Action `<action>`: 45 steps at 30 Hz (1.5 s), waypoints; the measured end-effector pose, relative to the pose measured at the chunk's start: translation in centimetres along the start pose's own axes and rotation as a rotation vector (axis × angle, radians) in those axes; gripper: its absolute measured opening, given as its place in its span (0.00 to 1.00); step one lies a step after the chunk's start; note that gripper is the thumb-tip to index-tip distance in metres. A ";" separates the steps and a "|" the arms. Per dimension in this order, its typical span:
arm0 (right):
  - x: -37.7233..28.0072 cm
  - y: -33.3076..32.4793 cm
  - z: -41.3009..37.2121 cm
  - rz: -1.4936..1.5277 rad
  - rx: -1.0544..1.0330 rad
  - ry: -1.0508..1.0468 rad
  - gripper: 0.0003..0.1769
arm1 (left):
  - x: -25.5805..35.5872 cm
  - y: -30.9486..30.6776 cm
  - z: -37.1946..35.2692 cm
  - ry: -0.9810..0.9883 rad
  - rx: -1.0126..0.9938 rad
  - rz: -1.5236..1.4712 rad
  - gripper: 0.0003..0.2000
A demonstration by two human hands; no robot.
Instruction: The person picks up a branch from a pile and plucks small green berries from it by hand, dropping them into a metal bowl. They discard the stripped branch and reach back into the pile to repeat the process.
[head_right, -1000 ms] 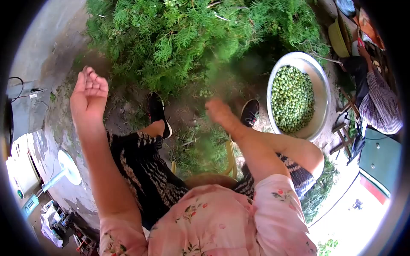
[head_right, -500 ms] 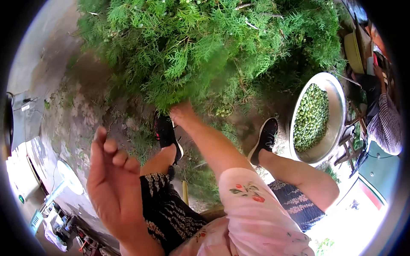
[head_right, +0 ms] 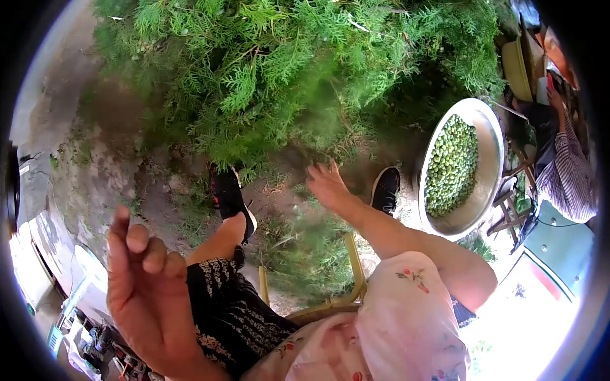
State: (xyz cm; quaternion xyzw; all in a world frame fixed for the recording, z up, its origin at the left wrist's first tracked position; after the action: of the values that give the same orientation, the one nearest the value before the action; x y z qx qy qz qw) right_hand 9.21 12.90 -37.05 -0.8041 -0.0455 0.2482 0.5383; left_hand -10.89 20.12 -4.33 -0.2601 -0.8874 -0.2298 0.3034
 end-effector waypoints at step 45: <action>-1.7 -1.5 11.3 -0.101 -0.097 0.173 0.26 | 1.8 2.8 -0.5 -0.101 -0.300 0.040 0.11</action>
State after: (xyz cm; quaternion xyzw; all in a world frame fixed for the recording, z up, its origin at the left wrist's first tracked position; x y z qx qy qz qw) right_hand 2.92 22.48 -38.44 -0.8444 -0.0510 0.1478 0.5124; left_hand -10.20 22.59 -2.11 -0.3315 -0.8518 -0.3401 0.2209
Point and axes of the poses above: each hand's wrist, its own z-axis towards the middle knuckle, its own y-axis out of the palm, x = y × z, the point moved 7 cm from there along z, towards the middle knuckle, and after that the axes turned 14 degrees about x, right-handed, at the moved point
